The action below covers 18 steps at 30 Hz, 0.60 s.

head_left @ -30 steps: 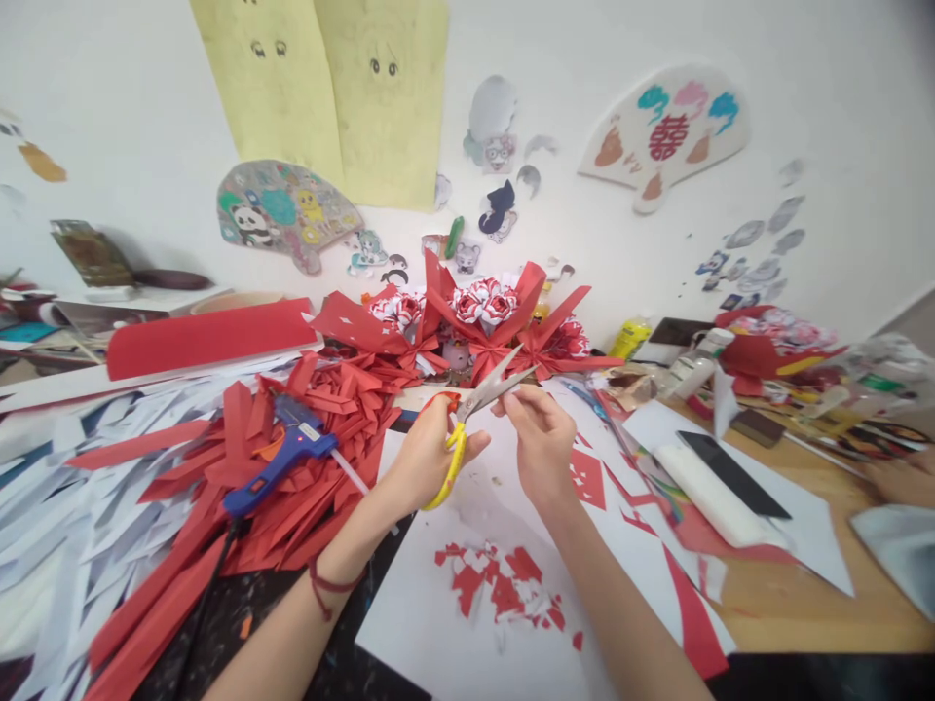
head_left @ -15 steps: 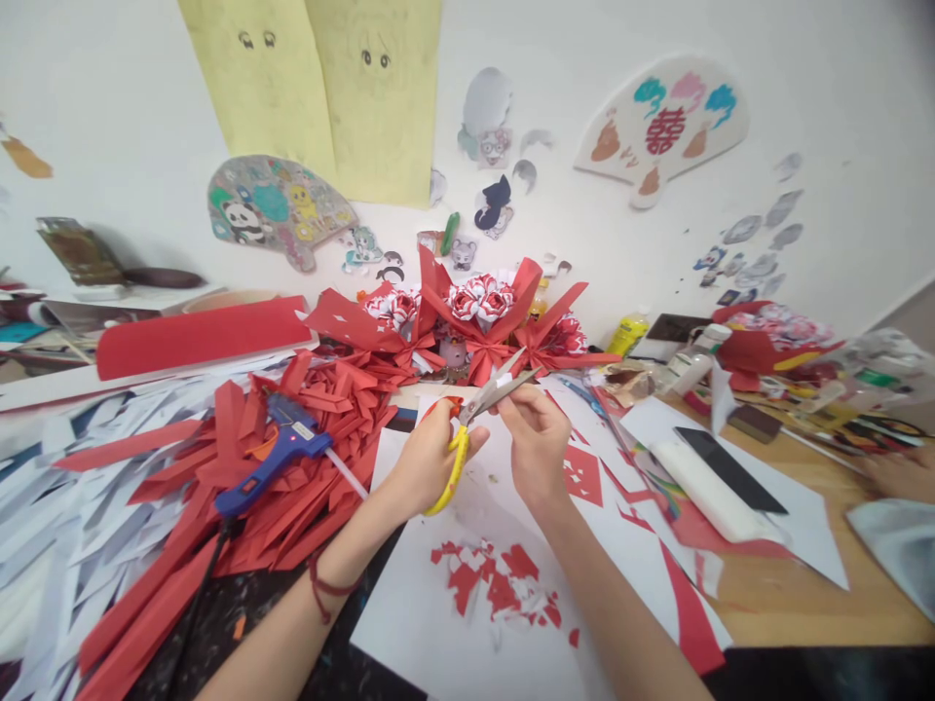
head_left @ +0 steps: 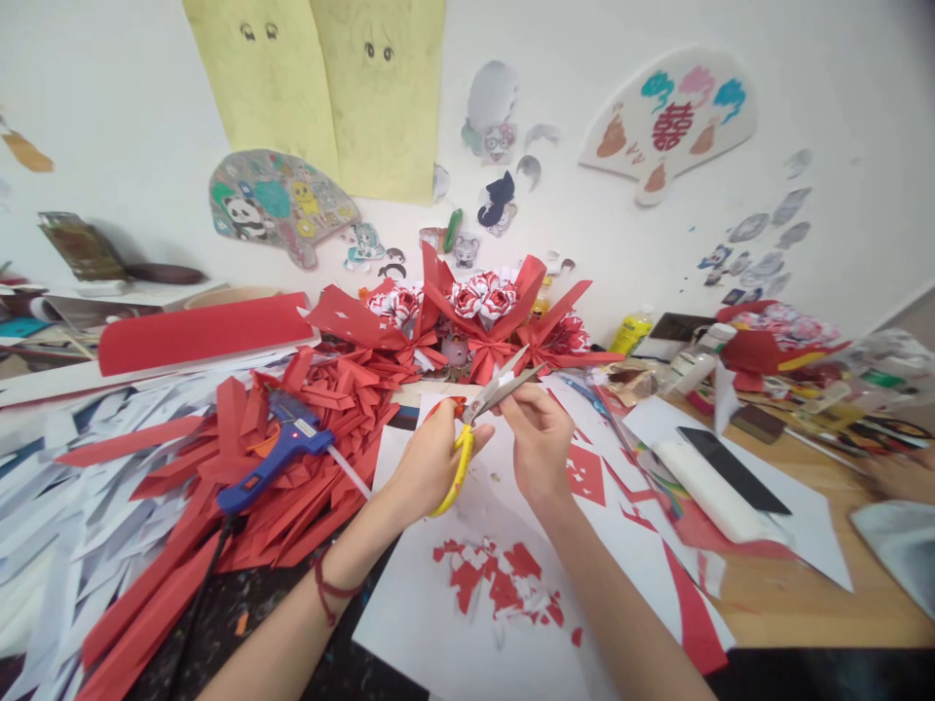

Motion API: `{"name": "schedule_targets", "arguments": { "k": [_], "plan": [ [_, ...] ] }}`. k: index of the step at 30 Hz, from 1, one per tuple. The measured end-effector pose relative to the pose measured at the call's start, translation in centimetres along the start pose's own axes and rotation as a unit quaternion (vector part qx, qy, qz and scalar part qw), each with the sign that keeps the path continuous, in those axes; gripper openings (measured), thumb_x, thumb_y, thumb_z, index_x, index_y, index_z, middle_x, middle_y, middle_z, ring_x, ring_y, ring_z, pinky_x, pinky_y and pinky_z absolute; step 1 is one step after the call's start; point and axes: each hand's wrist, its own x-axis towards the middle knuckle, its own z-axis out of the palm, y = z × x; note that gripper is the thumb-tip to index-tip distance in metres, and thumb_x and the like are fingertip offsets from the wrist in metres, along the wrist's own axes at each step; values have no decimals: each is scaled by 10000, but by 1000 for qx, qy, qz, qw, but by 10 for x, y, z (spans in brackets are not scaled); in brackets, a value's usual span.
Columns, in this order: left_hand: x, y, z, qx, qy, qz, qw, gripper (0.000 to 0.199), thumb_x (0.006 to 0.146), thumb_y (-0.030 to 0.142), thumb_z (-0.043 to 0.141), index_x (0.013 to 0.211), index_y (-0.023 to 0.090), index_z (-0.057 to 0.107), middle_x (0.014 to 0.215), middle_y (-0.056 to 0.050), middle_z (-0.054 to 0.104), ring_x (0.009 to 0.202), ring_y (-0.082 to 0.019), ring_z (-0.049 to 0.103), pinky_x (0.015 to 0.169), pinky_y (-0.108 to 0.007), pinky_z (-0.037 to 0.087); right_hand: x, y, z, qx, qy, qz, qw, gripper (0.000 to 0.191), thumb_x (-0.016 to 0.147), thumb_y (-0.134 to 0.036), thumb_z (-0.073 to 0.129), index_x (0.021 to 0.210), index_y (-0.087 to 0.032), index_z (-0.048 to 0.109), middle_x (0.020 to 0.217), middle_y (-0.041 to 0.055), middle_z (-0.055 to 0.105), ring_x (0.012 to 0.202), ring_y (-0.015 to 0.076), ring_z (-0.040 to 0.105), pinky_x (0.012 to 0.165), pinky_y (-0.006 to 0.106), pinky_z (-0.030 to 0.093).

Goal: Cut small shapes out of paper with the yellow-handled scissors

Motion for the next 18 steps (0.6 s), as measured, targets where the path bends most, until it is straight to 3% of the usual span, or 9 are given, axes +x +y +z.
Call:
{"name": "schedule_targets", "arguments": {
  "k": [9,18],
  "plan": [
    [2,3,-5,75,-25,-20,997,312,807,491,546,874,203,448,802,-33,590,685,-182,544,622,-282,355,2,-3,-2,-2,-17,1,1000,57,756,-238,673,754,-191,641,734,4,622,692,142,610,690,297,510],
    [4,1,-8,225,-26,-17,974,309,836,513,481,837,219,385,665,2,517,565,-174,488,524,-265,280,5,-4,-6,-11,-32,2,999,44,748,-220,677,752,-187,649,732,6,625,701,146,612,699,298,519]
  ]
}}
